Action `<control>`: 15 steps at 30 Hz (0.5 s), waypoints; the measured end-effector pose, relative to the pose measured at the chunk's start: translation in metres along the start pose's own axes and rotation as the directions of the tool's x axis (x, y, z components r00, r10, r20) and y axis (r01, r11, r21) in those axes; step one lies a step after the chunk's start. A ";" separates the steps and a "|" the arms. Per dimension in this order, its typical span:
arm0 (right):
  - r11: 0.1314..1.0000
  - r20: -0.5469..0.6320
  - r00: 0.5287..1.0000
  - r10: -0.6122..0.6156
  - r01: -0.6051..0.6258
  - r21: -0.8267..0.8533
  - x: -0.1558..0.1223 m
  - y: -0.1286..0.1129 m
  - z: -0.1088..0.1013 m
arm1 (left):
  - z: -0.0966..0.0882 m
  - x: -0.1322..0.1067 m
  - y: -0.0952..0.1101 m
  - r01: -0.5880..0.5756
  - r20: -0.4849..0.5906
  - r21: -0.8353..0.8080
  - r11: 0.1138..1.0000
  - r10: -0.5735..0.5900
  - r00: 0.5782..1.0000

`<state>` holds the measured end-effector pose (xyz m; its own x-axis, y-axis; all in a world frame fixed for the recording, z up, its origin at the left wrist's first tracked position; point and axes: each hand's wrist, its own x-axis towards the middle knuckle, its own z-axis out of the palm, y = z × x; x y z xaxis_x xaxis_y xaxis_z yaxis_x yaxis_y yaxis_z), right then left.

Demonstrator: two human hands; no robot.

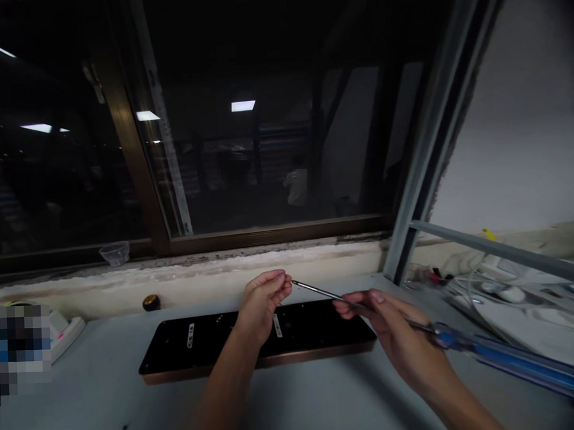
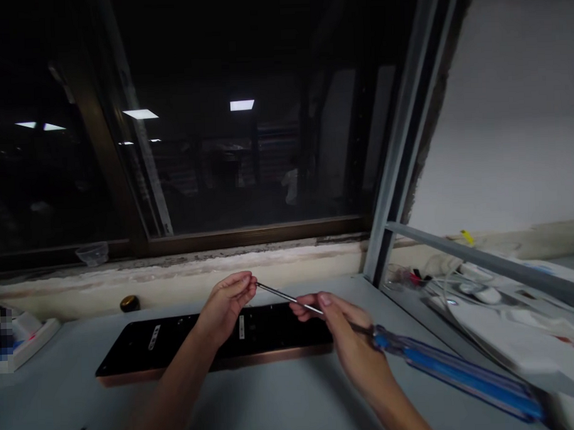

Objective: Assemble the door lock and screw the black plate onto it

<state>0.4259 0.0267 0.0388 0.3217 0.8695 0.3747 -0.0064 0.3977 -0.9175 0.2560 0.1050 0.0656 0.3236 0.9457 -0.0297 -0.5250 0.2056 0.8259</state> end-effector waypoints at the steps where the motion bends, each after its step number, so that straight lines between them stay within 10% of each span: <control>1: 0.999 0.018 0.999 0.027 -0.026 -0.024 -0.002 0.000 0.003 | 0.000 -0.001 0.000 0.006 0.005 -0.002 1.000 -0.006 1.000; 15: 0.994 -0.001 0.998 0.067 -0.066 -0.091 -0.004 0.000 0.002 | 0.000 -0.003 0.002 0.011 0.026 0.033 0.999 -0.012 1.000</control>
<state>0.4223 0.0237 0.0376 0.3213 0.8939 0.3127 0.0584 0.3109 -0.9487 0.2539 0.1025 0.0678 0.3503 0.9363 -0.0247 -0.4953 0.2076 0.8436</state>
